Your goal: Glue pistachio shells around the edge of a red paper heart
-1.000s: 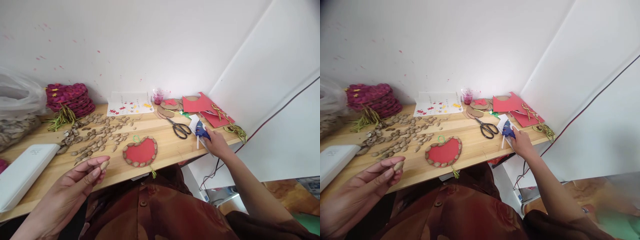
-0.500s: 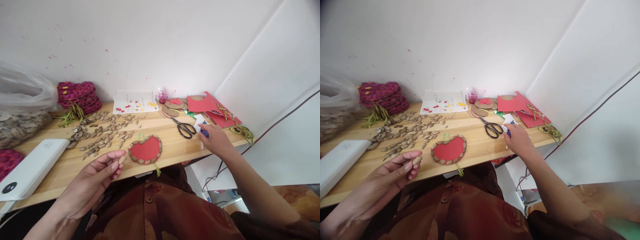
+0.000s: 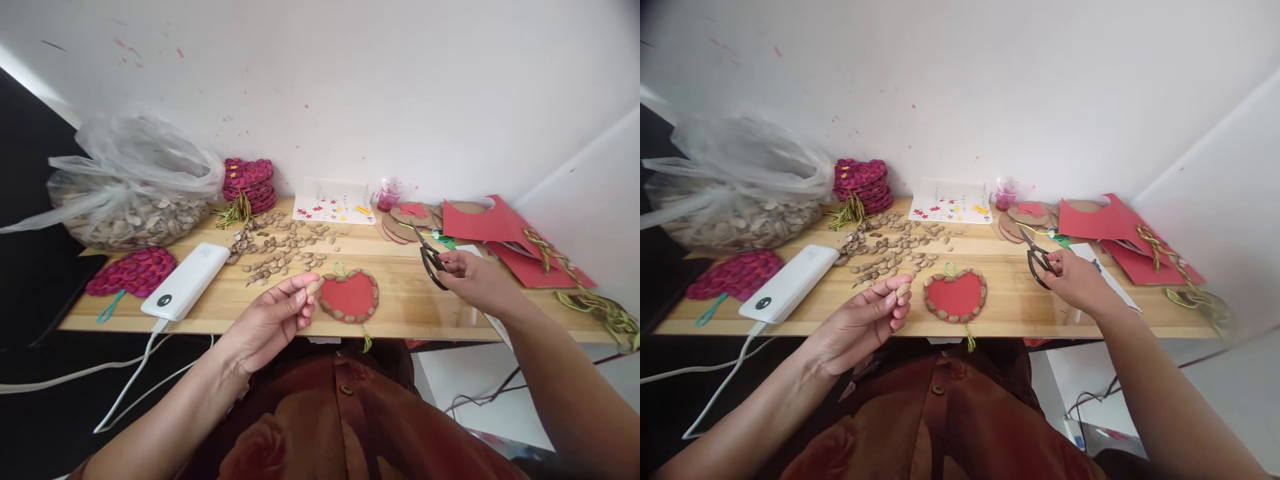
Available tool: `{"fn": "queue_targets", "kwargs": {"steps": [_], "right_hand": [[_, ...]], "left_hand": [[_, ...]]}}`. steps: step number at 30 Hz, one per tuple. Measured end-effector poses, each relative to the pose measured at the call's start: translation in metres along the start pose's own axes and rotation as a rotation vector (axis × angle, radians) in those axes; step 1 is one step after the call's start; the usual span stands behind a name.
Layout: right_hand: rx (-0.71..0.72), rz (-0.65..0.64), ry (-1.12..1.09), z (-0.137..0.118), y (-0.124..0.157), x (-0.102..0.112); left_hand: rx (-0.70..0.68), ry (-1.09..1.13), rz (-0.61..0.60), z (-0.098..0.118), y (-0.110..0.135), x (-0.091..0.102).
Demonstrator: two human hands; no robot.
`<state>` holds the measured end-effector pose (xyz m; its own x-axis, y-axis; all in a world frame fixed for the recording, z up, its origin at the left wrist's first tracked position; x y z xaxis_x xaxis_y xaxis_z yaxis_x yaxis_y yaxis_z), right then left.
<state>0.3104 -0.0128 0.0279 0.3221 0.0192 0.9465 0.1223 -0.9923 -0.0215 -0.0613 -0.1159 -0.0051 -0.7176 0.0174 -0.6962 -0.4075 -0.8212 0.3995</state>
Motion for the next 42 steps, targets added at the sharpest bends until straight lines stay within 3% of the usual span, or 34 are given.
{"fn": "queue_targets", "kwargs": {"steps": [3, 5, 9, 12, 15, 20, 24, 32, 42], "right_hand": [[0.065, 0.02, -0.229, -0.032, 0.02, 0.0], [0.072, 0.096, -0.596, -0.067, 0.035, -0.004], [0.306, 0.024, -0.929, -0.144, 0.051, -0.021], [0.438, -0.068, -1.073, -0.172, 0.054, -0.035], [0.51, -0.151, -1.062, -0.18, 0.055, -0.045], [0.597, -0.08, -0.884, -0.176, 0.053, -0.038], [0.644, -0.102, -0.739, -0.174, 0.051, -0.03], [0.565, -0.363, -0.842, -0.181, 0.051, -0.032], [0.538, -0.29, -0.888, -0.182, 0.053, -0.037]], "left_hand": [[0.019, 0.057, -0.058, -0.004, -0.005, -0.008], [0.05, 0.088, -0.099, -0.009, -0.007, -0.016], [0.129, 0.126, -0.151, -0.021, -0.008, -0.029], [0.163, 0.136, -0.162, -0.026, -0.006, -0.034], [0.182, 0.126, -0.168, -0.029, -0.004, -0.035], [0.199, -0.004, -0.131, -0.031, -0.005, -0.03], [0.212, -0.045, -0.08, -0.03, -0.008, -0.026], [0.311, -0.028, -0.116, -0.035, -0.009, -0.02], [0.262, 0.076, -0.17, -0.038, -0.009, -0.02]]}}
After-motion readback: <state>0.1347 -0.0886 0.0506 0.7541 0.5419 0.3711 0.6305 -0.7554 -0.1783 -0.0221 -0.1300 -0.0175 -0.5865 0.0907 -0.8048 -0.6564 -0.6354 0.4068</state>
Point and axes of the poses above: each hand's wrist, its own y-axis away from the middle knuckle, its own x-axis out of the back of the hand, z = x × y, the point moved 4 cm from there along -y, towards the middle knuckle, and after that the axes turned 12 degrees about x, right-handed, at the moved point
